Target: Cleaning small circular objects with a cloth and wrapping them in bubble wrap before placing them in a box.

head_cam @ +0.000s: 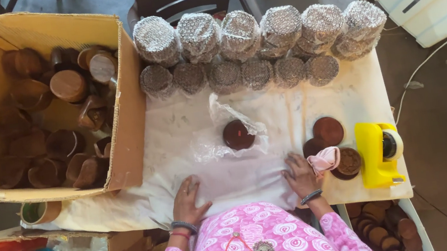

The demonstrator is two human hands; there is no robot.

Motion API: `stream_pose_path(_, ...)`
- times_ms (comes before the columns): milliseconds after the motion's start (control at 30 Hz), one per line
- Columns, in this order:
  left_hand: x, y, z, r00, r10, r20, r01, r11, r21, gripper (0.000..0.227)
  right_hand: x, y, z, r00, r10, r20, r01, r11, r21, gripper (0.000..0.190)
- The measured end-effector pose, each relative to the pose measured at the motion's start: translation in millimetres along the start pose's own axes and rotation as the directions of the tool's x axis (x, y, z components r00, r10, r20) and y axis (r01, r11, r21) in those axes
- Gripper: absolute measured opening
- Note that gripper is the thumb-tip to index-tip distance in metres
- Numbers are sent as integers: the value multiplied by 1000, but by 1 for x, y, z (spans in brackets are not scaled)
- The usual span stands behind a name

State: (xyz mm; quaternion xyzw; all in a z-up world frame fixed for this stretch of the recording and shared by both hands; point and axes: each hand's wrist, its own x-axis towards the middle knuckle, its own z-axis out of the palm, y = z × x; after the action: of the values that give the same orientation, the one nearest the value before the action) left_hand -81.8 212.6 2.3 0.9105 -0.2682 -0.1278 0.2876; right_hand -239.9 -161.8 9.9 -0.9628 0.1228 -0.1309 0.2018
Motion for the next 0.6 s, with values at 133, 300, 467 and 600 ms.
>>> stream_pose_path(133,32,-5,18,996,-78,-37,73,990,-119,61,22,-24,1,989,122,-82,-113,988,106,44)
stream_pose_path(300,90,-6,59,967,-245,71,253,888,-384,50,72,-100,-23,988,-80,-135,94,990,101,57)
stream_pose_path(467,113,50,30,959,-277,66,269,807,-525,68,94,-98,3,992,-76,-102,68,994,-81,48)
stream_pose_path(600,120,52,34,987,-94,-130,28,899,-436,85,103,-76,20,997,5,-74,-6,1000,-11,14)
